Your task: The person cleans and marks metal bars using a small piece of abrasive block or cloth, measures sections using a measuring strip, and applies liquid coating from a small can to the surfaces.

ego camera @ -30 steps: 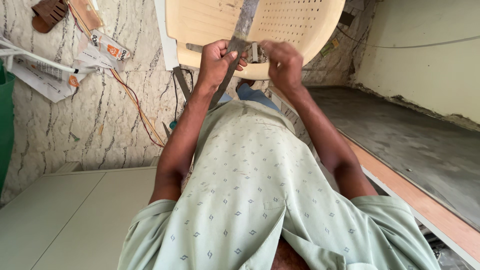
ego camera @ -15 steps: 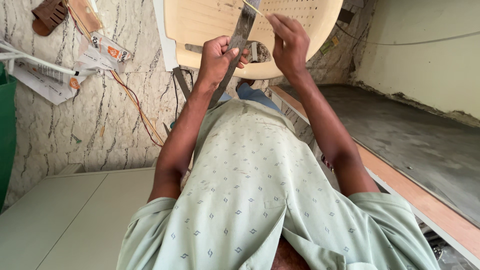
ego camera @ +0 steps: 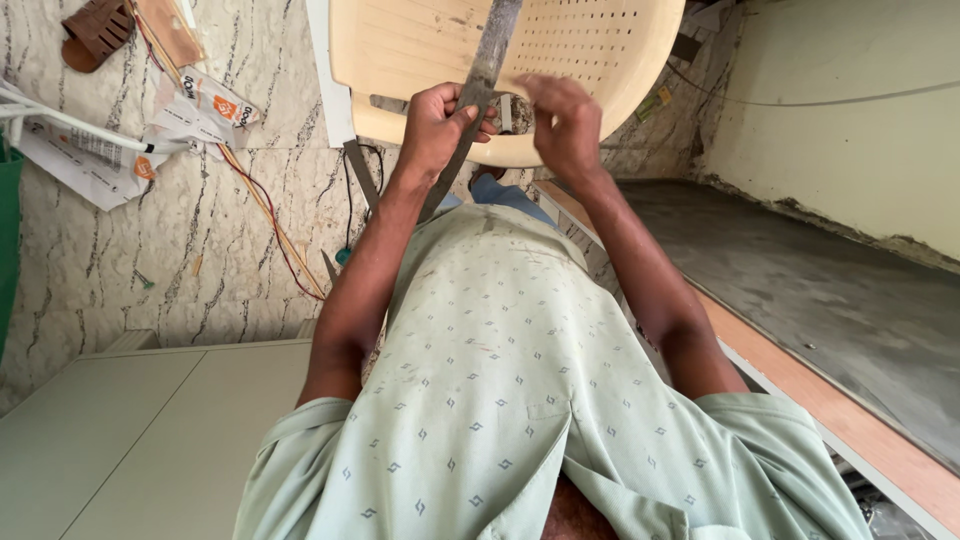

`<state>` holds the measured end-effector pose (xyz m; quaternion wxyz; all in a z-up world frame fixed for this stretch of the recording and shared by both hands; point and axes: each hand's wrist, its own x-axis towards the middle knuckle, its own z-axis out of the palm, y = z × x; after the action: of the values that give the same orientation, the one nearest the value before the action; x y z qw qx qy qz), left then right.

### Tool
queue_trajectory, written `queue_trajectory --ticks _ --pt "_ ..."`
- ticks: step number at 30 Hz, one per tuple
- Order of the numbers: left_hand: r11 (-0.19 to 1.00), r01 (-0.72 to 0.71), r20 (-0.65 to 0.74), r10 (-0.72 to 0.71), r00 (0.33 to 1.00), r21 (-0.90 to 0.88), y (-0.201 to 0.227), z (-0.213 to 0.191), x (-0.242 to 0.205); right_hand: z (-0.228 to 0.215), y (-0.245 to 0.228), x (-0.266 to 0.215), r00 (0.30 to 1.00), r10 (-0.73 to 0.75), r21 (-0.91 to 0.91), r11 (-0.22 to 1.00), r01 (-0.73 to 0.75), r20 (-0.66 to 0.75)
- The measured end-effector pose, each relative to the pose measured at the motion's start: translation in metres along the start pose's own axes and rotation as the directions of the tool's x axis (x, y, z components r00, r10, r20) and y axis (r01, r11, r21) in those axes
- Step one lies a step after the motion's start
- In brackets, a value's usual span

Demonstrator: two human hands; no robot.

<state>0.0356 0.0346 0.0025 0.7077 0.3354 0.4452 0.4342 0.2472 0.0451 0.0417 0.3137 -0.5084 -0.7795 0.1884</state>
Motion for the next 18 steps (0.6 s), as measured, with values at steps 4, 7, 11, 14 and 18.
queue_trajectory --ticks 4,7,11,14,18 --pt "1.0 -0.013 0.028 0.013 1.0 -0.003 -0.004 -0.005 0.004 0.004 0.003 0.012 0.996 -0.054 -0.089 0.995 0.047 -0.073" --pt "0.999 -0.02 0.004 0.02 1.0 -0.042 -0.005 -0.007 0.008 0.005 -0.002 0.0 1.0 0.022 0.046 0.999 -0.021 -0.02" --pt "0.991 -0.031 -0.063 0.023 0.998 -0.127 -0.008 -0.016 0.018 0.022 -0.004 -0.025 0.883 0.444 0.581 0.683 -0.442 0.15" --pt "0.986 -0.035 -0.061 0.026 0.998 -0.162 -0.014 -0.025 0.029 0.039 0.006 -0.046 0.734 0.467 0.816 0.044 -0.576 0.493" --pt "0.946 0.056 -0.04 -0.072 0.997 -0.319 -0.025 -0.042 0.051 0.071 0.011 -0.07 0.784 0.119 0.752 -0.402 -0.523 0.609"
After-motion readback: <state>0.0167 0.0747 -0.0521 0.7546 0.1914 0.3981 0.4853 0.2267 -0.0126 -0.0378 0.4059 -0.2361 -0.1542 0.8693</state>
